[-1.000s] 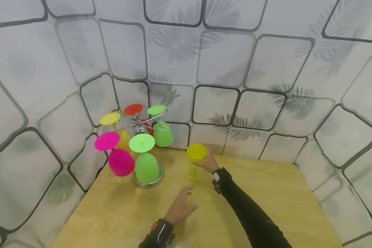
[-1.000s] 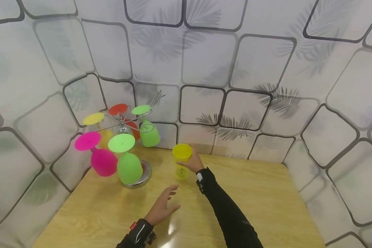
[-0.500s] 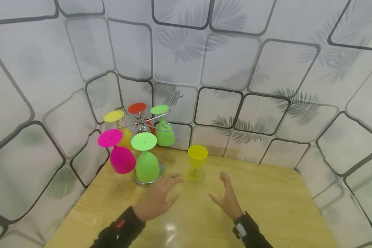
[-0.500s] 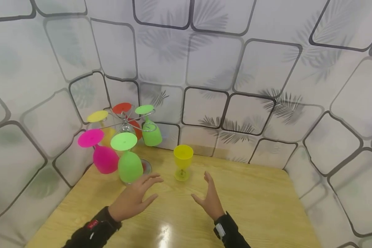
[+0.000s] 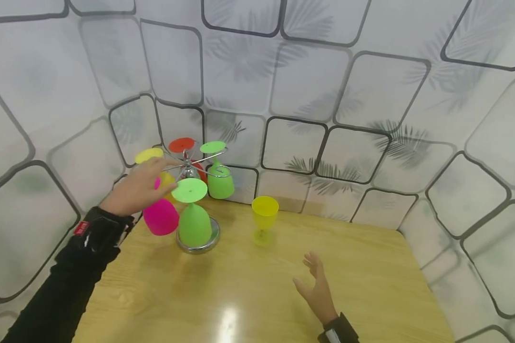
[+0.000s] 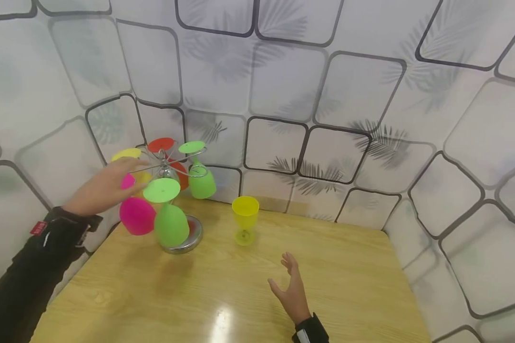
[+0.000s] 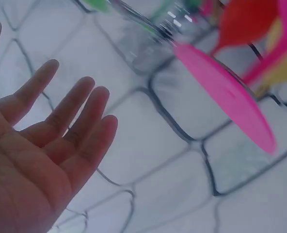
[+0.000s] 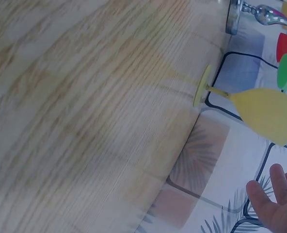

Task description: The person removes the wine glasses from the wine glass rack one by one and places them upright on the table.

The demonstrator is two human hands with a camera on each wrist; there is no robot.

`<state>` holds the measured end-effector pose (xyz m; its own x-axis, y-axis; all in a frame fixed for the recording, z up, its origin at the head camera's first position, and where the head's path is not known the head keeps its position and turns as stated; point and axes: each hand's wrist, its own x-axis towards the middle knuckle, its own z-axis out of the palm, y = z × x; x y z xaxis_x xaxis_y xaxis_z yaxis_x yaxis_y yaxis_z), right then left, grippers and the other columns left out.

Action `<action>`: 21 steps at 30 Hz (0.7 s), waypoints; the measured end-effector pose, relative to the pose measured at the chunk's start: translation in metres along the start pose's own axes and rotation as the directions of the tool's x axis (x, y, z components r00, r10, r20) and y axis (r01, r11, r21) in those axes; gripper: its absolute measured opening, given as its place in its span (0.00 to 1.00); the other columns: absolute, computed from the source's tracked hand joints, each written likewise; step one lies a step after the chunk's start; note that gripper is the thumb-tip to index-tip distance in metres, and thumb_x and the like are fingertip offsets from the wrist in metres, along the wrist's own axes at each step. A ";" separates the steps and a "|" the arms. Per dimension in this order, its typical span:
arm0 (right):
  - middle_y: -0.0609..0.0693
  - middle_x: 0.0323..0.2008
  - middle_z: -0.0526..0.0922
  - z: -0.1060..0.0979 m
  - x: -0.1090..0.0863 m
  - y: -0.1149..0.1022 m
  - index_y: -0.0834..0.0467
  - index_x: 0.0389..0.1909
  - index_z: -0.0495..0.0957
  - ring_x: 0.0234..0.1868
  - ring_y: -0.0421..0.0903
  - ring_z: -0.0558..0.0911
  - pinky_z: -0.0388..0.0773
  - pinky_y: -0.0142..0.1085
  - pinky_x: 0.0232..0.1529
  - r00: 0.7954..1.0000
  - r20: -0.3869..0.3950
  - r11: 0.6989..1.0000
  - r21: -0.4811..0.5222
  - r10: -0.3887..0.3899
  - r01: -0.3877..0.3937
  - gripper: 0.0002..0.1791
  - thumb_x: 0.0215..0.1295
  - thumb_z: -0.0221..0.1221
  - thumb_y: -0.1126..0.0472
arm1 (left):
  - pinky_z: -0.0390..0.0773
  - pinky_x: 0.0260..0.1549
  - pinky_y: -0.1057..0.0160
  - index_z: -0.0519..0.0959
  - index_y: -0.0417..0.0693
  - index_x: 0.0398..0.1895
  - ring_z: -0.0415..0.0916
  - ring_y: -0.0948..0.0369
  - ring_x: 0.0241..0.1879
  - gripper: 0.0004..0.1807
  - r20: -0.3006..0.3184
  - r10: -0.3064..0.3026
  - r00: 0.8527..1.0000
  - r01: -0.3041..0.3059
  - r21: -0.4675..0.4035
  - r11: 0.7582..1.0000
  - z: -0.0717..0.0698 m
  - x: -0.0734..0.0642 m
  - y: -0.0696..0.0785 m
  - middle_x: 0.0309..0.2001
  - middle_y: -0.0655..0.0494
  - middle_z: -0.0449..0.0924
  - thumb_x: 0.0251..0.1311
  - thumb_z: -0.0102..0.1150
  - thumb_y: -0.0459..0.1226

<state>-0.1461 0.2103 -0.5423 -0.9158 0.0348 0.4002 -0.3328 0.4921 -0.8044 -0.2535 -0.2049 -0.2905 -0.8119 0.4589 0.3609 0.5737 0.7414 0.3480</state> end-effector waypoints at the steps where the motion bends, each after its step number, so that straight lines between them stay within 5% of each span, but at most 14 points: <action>1: 0.70 0.64 0.63 0.002 0.000 -0.001 0.66 0.69 0.50 0.61 0.65 0.67 0.62 0.67 0.58 1.000 0.006 1.000 -0.004 -0.002 0.002 0.46 0.53 0.64 0.66 | 0.68 0.54 0.35 0.67 0.35 0.62 0.61 0.40 0.60 0.30 0.013 -0.046 0.999 0.045 0.027 0.999 -0.003 -0.001 -0.011 0.60 0.34 0.66 0.60 0.55 0.43; 4: 0.68 0.62 0.67 0.004 -0.001 -0.002 0.66 0.67 0.57 0.59 0.64 0.70 0.67 0.65 0.56 0.999 0.039 0.997 -0.072 -0.017 0.019 0.41 0.52 0.64 0.65 | 0.67 0.52 0.33 0.63 0.31 0.64 0.60 0.37 0.58 0.36 0.055 -0.131 0.990 0.127 0.070 0.990 -0.004 -0.007 -0.036 0.60 0.29 0.63 0.59 0.55 0.47; 9: 0.59 0.55 0.76 0.007 -0.006 0.001 0.63 0.60 0.68 0.54 0.56 0.76 0.76 0.55 0.51 0.985 0.157 0.964 -0.245 -0.067 0.105 0.32 0.51 0.65 0.65 | 0.69 0.48 0.33 0.59 0.31 0.66 0.63 0.37 0.55 0.42 0.066 -0.150 0.987 0.145 0.067 0.987 0.003 -0.015 -0.058 0.58 0.27 0.65 0.55 0.58 0.50; 21: 0.55 0.54 0.79 0.020 -0.004 0.005 0.59 0.60 0.69 0.50 0.50 0.79 0.77 0.53 0.51 0.960 0.272 0.968 -0.218 -0.058 0.121 0.29 0.55 0.62 0.65 | 0.77 0.40 0.39 0.55 0.33 0.68 0.72 0.41 0.46 0.45 0.042 -0.243 0.969 0.245 -0.036 0.969 -0.001 -0.016 -0.064 0.52 0.31 0.72 0.55 0.57 0.53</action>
<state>-0.1488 0.1952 -0.5561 -0.9214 -0.2323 0.3116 -0.3837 0.6707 -0.6347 -0.2776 -0.2606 -0.3173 -0.9308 0.2851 0.2289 0.3613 0.8132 0.4562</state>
